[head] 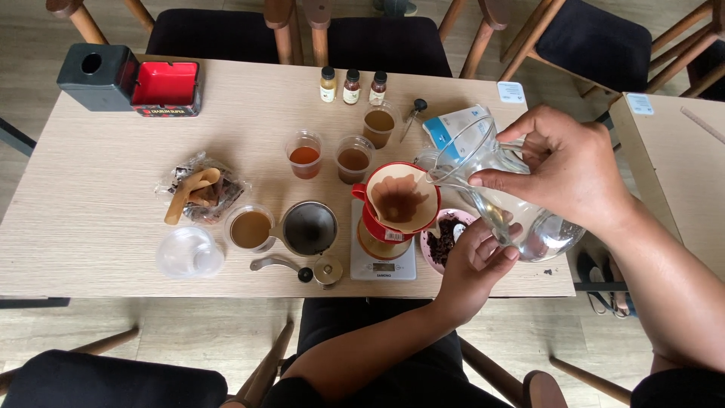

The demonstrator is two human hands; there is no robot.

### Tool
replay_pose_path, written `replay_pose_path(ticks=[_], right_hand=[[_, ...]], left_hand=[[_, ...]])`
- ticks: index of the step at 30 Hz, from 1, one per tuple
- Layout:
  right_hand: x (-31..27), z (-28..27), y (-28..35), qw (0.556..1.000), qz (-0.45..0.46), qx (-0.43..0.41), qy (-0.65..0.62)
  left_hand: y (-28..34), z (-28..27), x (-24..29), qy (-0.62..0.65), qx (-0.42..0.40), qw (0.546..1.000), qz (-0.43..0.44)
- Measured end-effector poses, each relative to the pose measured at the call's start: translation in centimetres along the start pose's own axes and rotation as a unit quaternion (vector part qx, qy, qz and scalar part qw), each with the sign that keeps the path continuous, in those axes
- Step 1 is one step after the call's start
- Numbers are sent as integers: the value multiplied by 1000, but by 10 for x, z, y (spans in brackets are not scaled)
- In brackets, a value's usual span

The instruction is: The person folds a paper coffee filter, places it into a dripper, and rinses it with hot water from a glass carafe. They then proceed to handle several small cups of liquid, placing them on a digital scale and pouring contents.

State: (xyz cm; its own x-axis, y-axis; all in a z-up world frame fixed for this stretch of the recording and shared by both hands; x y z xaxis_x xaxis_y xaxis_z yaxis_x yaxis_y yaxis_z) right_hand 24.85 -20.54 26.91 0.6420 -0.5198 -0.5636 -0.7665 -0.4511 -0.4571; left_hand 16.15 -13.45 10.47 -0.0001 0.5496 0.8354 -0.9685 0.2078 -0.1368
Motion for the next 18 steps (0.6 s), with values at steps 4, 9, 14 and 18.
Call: replay_pose_path(ticks=[4, 9, 14, 18], right_hand=[[0, -2, 7, 1000, -1, 0, -3], [-2, -4, 13, 1000, -3, 2, 0], [-7, -6, 19, 1000, -4, -1, -9], [-10, -5, 22, 1000, -14, -3, -11]], left_hand=[[3, 3, -1, -22, -1, 1000, 16], [7, 6, -3, -29, -3, 999, 14], [13, 9, -7, -22, -3, 1000, 21], [17, 10, -6, -22, -8, 1000, 14]])
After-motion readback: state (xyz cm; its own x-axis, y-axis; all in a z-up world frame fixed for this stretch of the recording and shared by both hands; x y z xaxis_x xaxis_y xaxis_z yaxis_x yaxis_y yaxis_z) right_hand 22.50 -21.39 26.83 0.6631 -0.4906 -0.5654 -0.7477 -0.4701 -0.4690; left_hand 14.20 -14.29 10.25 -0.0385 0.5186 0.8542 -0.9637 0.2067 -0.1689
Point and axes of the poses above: each hand's wrist, its own y-axis away from the middle knuckle, its own z-axis out of the palm, x = y × z, the point moved 4 cm from there along -y, towards the middle knuckle, and after that the axes turned 14 degrees about -y, right-handed, at the moved point
